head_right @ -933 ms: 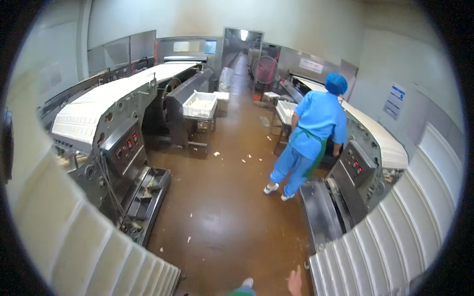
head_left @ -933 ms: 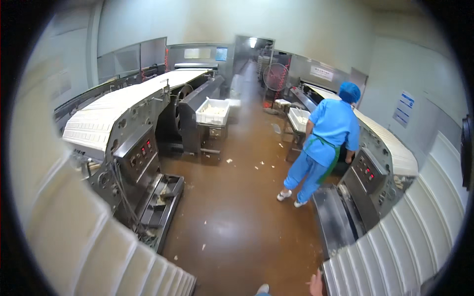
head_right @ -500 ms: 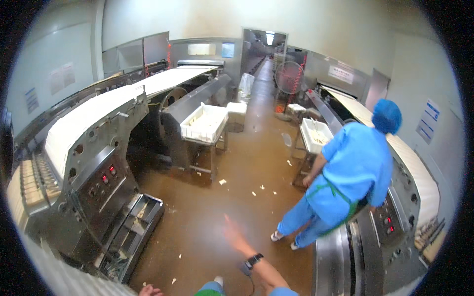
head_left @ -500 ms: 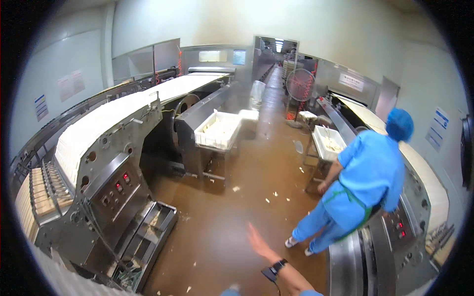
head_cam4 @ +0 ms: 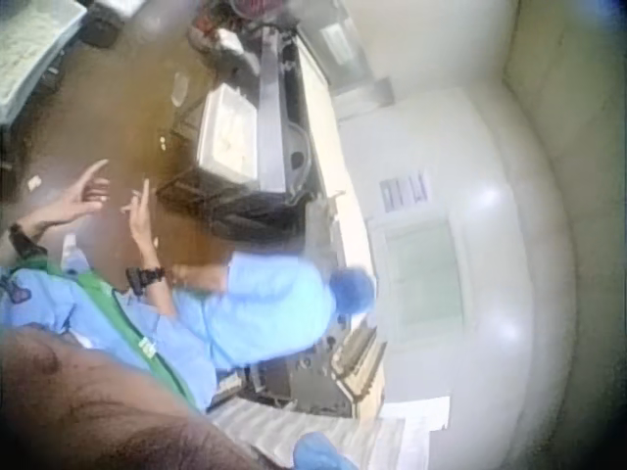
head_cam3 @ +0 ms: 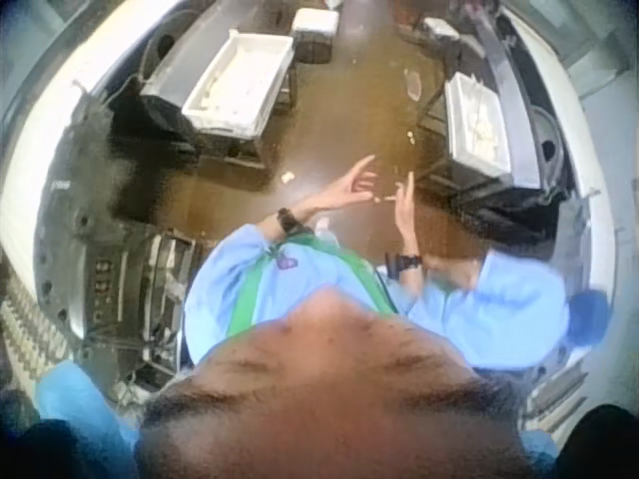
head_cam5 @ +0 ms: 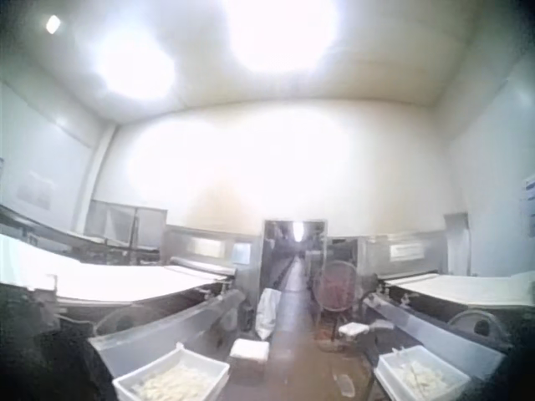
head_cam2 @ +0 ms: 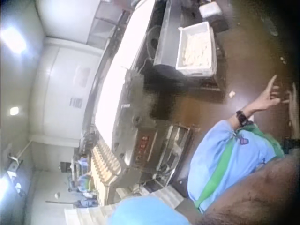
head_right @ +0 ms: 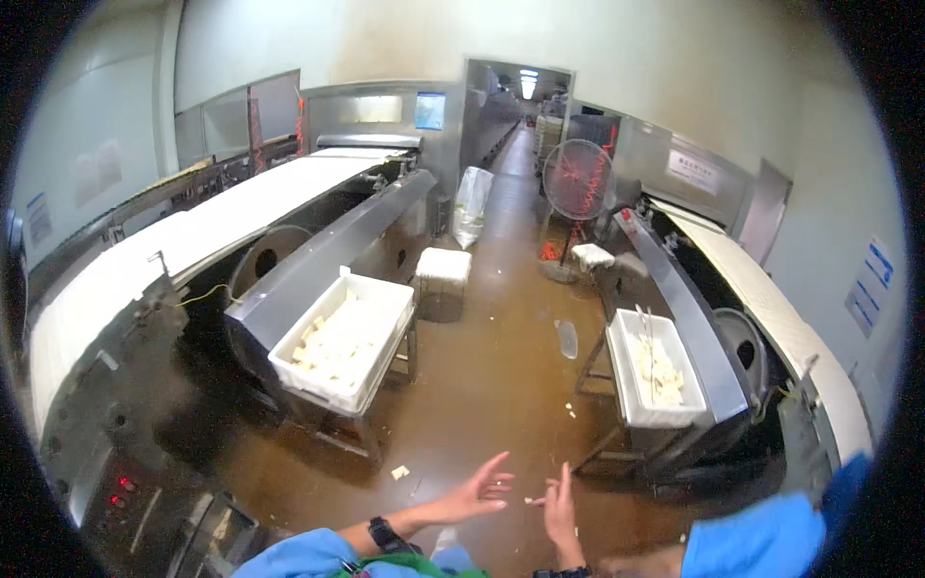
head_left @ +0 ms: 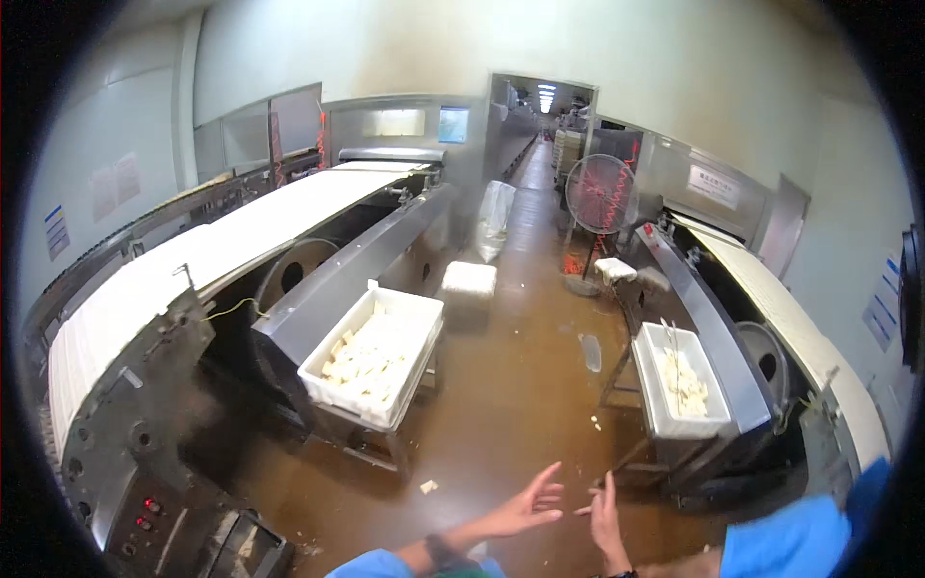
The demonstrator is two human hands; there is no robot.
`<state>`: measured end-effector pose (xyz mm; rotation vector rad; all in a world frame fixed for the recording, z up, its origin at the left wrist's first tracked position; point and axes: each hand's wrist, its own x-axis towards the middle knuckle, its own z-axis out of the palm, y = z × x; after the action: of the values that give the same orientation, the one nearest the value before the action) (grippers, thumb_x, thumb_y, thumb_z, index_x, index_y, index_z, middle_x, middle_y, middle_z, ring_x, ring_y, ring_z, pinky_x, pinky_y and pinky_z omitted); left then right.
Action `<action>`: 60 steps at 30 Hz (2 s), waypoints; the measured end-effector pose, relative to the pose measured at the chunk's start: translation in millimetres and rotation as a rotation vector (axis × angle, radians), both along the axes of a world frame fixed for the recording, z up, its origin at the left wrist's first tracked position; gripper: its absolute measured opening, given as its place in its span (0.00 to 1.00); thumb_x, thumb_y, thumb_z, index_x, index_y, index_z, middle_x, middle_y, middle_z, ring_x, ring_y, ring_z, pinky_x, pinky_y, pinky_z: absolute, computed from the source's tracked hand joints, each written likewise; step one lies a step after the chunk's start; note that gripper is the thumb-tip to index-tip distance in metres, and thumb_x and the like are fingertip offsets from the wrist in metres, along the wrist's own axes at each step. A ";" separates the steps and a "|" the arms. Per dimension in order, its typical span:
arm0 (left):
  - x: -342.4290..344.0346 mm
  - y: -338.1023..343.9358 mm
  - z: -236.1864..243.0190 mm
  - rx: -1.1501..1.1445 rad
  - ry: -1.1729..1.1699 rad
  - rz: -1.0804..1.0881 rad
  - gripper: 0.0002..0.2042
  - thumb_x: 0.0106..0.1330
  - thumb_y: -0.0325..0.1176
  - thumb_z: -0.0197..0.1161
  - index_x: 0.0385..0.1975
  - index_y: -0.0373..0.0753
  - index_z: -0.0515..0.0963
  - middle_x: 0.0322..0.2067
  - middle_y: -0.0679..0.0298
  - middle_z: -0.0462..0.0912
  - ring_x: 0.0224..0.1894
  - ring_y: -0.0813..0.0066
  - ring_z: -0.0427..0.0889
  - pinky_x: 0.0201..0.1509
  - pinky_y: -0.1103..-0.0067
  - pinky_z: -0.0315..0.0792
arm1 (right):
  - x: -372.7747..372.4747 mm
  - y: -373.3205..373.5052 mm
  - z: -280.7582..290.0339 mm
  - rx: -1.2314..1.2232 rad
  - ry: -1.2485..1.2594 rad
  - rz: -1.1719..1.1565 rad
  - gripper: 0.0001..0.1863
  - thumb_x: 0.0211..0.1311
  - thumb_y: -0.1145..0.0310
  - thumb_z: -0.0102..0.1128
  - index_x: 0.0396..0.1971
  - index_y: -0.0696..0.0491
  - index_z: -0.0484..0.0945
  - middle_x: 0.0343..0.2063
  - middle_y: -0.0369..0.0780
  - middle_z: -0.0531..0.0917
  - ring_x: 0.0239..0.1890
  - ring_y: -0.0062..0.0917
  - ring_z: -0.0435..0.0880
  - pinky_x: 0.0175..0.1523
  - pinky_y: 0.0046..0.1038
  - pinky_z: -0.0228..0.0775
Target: Organize and move blocks of food product on a industrial conveyor line.
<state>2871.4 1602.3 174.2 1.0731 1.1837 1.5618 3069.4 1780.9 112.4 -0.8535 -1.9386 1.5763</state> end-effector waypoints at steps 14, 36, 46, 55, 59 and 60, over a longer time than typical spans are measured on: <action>-665.9 361.3 -134.6 -0.422 0.015 1.154 0.49 0.60 0.29 0.75 0.77 0.43 0.46 0.56 0.49 0.69 0.56 0.55 0.78 0.48 0.66 0.83 | -736.4 666.3 22.7 0.268 0.078 0.307 0.35 0.80 0.60 0.43 0.79 0.50 0.44 0.60 0.51 0.76 0.50 0.33 0.84 0.58 0.34 0.74; -1451.4 1027.9 -89.9 -0.796 0.542 2.107 0.55 0.45 0.25 0.81 0.76 0.38 0.53 0.63 0.45 0.65 0.64 0.46 0.69 0.70 0.62 0.64 | -1941.3 1265.3 72.1 0.812 0.283 0.991 0.32 0.74 0.63 0.55 0.72 0.58 0.60 0.61 0.57 0.72 0.65 0.50 0.72 0.69 0.40 0.64; -1936.7 1196.4 -2.0 -0.606 0.828 1.941 0.59 0.44 0.29 0.84 0.77 0.50 0.51 0.74 0.39 0.44 0.75 0.33 0.51 0.76 0.54 0.59 | -2347.9 1327.2 77.1 0.791 0.320 1.003 0.35 0.72 0.59 0.58 0.72 0.59 0.60 0.63 0.57 0.70 0.67 0.50 0.68 0.72 0.40 0.59; -2211.1 1127.0 20.2 -1.268 0.992 1.861 0.68 0.31 0.47 0.88 0.78 0.61 0.49 0.78 0.47 0.38 0.75 0.25 0.42 0.71 0.36 0.53 | -2682.2 1207.9 64.7 0.839 0.378 0.925 0.43 0.67 0.53 0.63 0.73 0.60 0.55 0.65 0.65 0.61 0.68 0.62 0.61 0.73 0.51 0.54; -2305.3 1092.8 29.9 -1.561 1.037 1.644 0.69 0.31 0.59 0.84 0.78 0.54 0.49 0.79 0.48 0.38 0.76 0.27 0.43 0.70 0.32 0.49 | -2773.3 1154.2 54.3 0.856 0.155 0.914 0.52 0.61 0.43 0.66 0.75 0.57 0.53 0.69 0.69 0.54 0.72 0.65 0.54 0.75 0.54 0.47; -2330.4 1089.0 31.7 -1.610 1.040 1.586 0.69 0.31 0.62 0.83 0.78 0.51 0.49 0.79 0.49 0.39 0.76 0.28 0.43 0.70 0.32 0.48 | -2796.8 1150.8 52.2 0.932 0.089 0.880 0.55 0.58 0.40 0.68 0.76 0.56 0.52 0.71 0.68 0.54 0.73 0.63 0.53 0.76 0.54 0.44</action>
<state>541.0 2691.3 205.9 -0.5933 3.4171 0.0118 272.6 2931.8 164.6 0.5042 -2.7334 0.7819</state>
